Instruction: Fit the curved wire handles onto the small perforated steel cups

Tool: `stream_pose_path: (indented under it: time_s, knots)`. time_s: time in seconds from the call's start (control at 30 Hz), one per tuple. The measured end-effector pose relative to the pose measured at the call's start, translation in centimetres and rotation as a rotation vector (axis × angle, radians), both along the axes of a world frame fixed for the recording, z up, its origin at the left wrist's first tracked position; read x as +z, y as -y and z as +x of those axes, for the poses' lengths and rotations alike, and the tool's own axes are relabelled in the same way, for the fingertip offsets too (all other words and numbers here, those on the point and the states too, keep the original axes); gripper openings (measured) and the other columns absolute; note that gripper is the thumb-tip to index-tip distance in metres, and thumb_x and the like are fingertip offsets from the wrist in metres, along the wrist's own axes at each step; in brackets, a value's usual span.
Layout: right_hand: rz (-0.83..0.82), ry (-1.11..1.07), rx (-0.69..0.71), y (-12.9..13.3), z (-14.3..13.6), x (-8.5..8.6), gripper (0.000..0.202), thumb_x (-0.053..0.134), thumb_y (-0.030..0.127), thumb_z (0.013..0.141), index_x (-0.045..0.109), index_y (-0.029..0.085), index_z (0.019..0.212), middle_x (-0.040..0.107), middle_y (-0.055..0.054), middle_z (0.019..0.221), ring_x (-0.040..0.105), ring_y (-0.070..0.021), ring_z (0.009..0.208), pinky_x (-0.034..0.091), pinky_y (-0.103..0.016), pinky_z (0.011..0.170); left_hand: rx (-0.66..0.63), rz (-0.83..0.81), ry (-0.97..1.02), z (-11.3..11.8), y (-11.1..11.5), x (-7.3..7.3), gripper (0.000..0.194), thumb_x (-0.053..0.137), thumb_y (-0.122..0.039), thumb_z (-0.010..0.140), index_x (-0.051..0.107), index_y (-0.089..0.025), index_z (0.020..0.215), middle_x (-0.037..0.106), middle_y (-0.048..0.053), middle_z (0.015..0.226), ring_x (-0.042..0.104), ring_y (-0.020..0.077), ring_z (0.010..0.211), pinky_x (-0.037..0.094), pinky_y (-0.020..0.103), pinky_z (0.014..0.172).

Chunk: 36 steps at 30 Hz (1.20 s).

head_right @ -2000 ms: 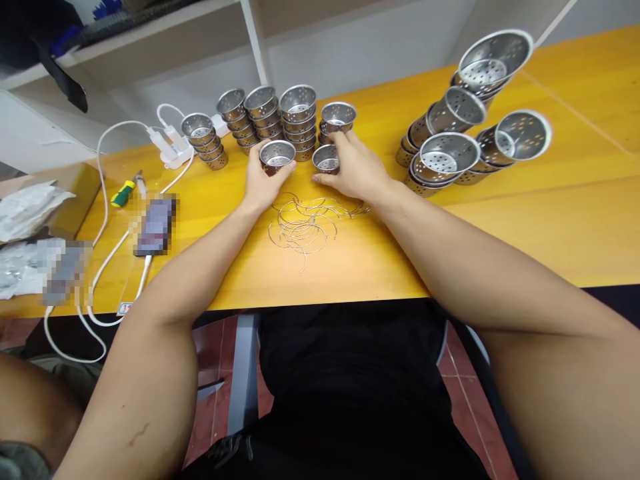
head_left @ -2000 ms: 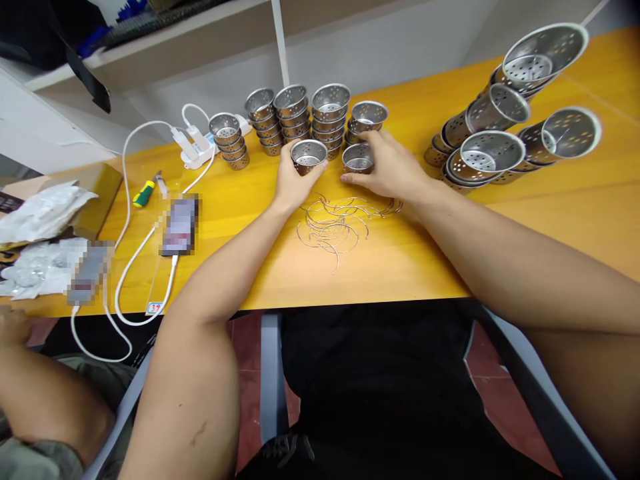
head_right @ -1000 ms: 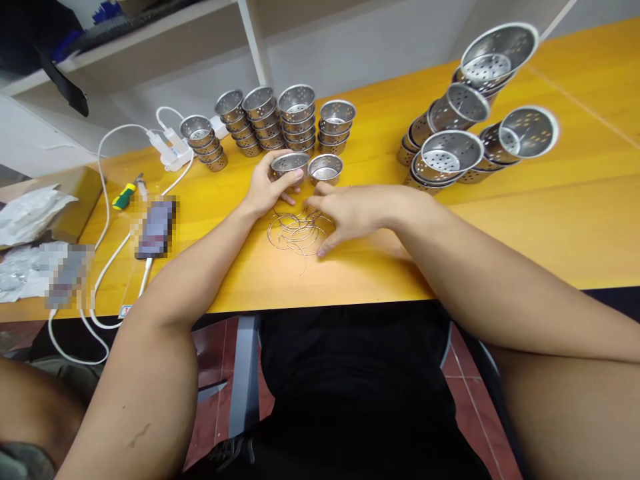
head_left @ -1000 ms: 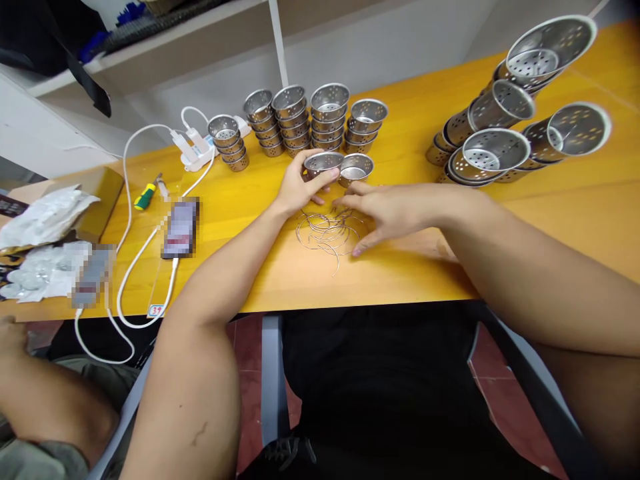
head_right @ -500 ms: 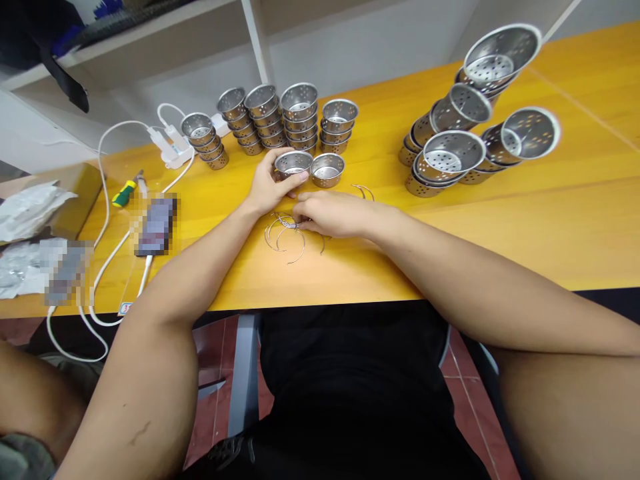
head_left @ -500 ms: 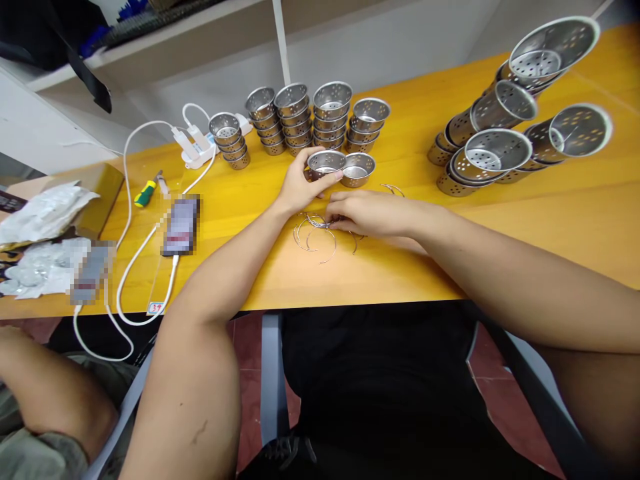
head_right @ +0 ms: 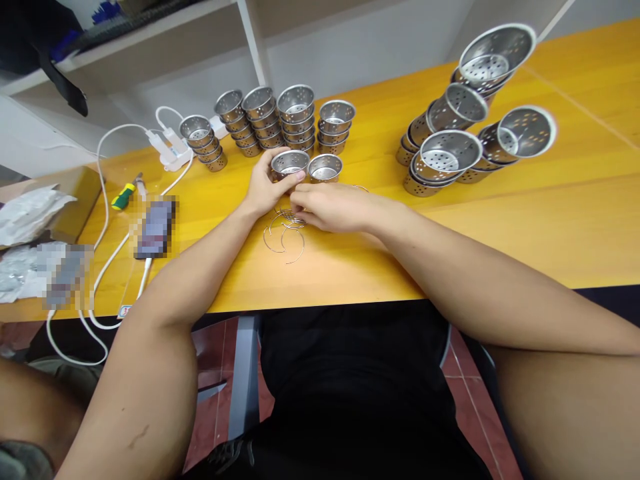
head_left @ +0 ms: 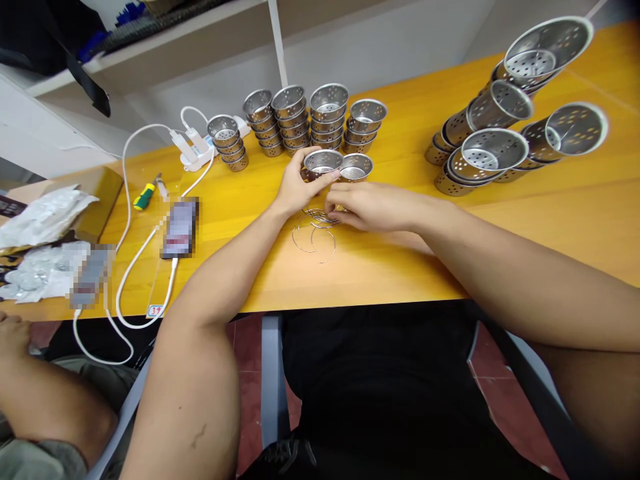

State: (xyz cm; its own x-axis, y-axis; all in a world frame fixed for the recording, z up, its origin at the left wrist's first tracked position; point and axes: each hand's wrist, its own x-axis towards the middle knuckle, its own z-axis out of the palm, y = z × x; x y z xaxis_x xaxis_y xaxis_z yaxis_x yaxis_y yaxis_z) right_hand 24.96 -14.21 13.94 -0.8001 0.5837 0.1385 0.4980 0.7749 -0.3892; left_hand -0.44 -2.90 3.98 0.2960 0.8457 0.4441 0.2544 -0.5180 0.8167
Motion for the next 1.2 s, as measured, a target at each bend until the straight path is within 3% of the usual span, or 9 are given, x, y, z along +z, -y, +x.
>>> stream_pose_path:
  time_s: [0.1, 0.3, 0.4, 0.53, 0.7, 0.8, 1.0, 1.1, 1.2]
  knots:
    - [-0.042, -0.132, -0.051, 0.2, 0.3, 0.9, 0.023, 0.059, 0.045, 0.123, 0.074, 0.029, 0.12, 0.083, -0.012, 0.115, 0.072, -0.0315, 0.095, 0.056, -0.047, 0.091, 0.023, 0.038, 0.012, 0.0, -0.5, -0.3, 0.112, 0.099, -0.108, 0.079, 0.071, -0.032, 0.156, 0.082, 0.015, 0.165, 0.083, 0.0382, 0.155, 0.068, 0.061, 0.137]
    - [-0.169, -0.465, -0.431, 0.4, -0.2, 1.5, 0.073, 0.046, 0.095, 0.12, 0.066, 0.036, 0.158, 0.084, -0.014, 0.124, 0.078, -0.0406, 0.103, 0.068, -0.064, 0.099, 0.039, 0.111, 0.036, -0.2, -0.3, 0.2, 0.114, 0.104, -0.105, 0.075, 0.071, -0.03, 0.154, 0.084, 0.015, 0.162, 0.085, 0.0369, 0.151, 0.066, 0.065, 0.141]
    - [-0.226, -0.632, -0.498, -0.4, -0.3, 1.1, 0.08, 0.046, 0.107, 0.113, 0.058, 0.037, 0.149, 0.086, -0.013, 0.126, 0.075, -0.0352, 0.09, 0.07, -0.061, 0.093, 0.06, 0.125, 0.008, -0.3, 0.0, 0.6, 0.11, 0.106, -0.103, 0.076, 0.074, -0.03, 0.152, 0.086, 0.015, 0.158, 0.084, 0.0374, 0.149, 0.065, 0.069, 0.142]
    - [-0.232, -0.727, -0.53, -1.4, -0.2, 0.9, 0.081, 0.061, 0.114, 0.101, 0.058, 0.037, 0.127, 0.086, -0.012, 0.119, 0.074, -0.0328, 0.092, 0.072, -0.058, 0.093, 0.066, 0.132, -0.018, -0.5, 0.2, 0.9, 0.111, 0.102, -0.106, 0.077, 0.074, -0.031, 0.153, 0.085, 0.015, 0.158, 0.083, 0.0382, 0.149, 0.064, 0.07, 0.143]
    - [-0.233, -0.679, -0.541, -1.8, -0.3, 0.5, 0.095, 0.056, 0.117, 0.097, 0.067, 0.034, 0.142, 0.089, -0.019, 0.133, 0.08, -0.0369, 0.098, 0.072, -0.063, 0.098, 0.045, 0.15, -0.022, -0.5, 0.2, 1.1, 0.113, 0.096, -0.111, 0.077, 0.073, -0.031, 0.153, 0.084, 0.016, 0.158, 0.081, 0.039, 0.151, 0.062, 0.07, 0.143]
    - [-0.23, -0.692, -0.55, -1.8, -0.2, 0.7, 0.091, 0.062, 0.115, 0.095, 0.07, 0.033, 0.134, 0.091, -0.02, 0.134, 0.084, -0.0388, 0.103, 0.073, -0.063, 0.102, 0.042, 0.146, -0.031, -0.5, 0.1, 0.8, 0.112, 0.096, -0.111, 0.079, 0.07, -0.032, 0.155, 0.082, 0.015, 0.158, 0.08, 0.0393, 0.152, 0.061, 0.07, 0.143]
    - [-0.17, -0.617, -0.584, -1.6, 0.3, 1.0, 0.083, 0.055, 0.111, 0.106, 0.072, 0.034, 0.132, 0.087, -0.017, 0.115, 0.083, -0.0418, 0.111, 0.071, -0.064, 0.107, 0.011, 0.203, -0.045, -0.4, -0.4, -0.4, 0.109, 0.092, -0.104, 0.091, 0.055, -0.035, 0.167, 0.075, 0.015, 0.166, 0.078, 0.0381, 0.159, 0.063, 0.066, 0.141]
    - [-0.182, -0.673, -0.562, -1.8, 0.4, 0.6, 0.074, 0.064, 0.103, 0.11, 0.071, 0.032, 0.13, 0.084, -0.015, 0.109, 0.079, -0.0372, 0.103, 0.07, -0.063, 0.108, 0.007, 0.19, -0.068, -0.2, -0.1, -0.2, 0.108, 0.098, -0.101, 0.088, 0.058, -0.035, 0.165, 0.076, 0.014, 0.163, 0.078, 0.0388, 0.158, 0.063, 0.067, 0.141]
    - [-0.168, -0.677, -0.546, -2.2, 0.4, 0.0, 0.08, 0.059, 0.103, 0.112, 0.075, 0.031, 0.142, 0.087, -0.016, 0.118, 0.081, -0.039, 0.111, 0.07, -0.065, 0.11, -0.002, 0.168, -0.068, 0.1, 0.6, 0.7, 0.107, 0.104, -0.1, 0.082, 0.066, -0.034, 0.158, 0.079, 0.013, 0.159, 0.079, 0.0389, 0.154, 0.063, 0.069, 0.143]
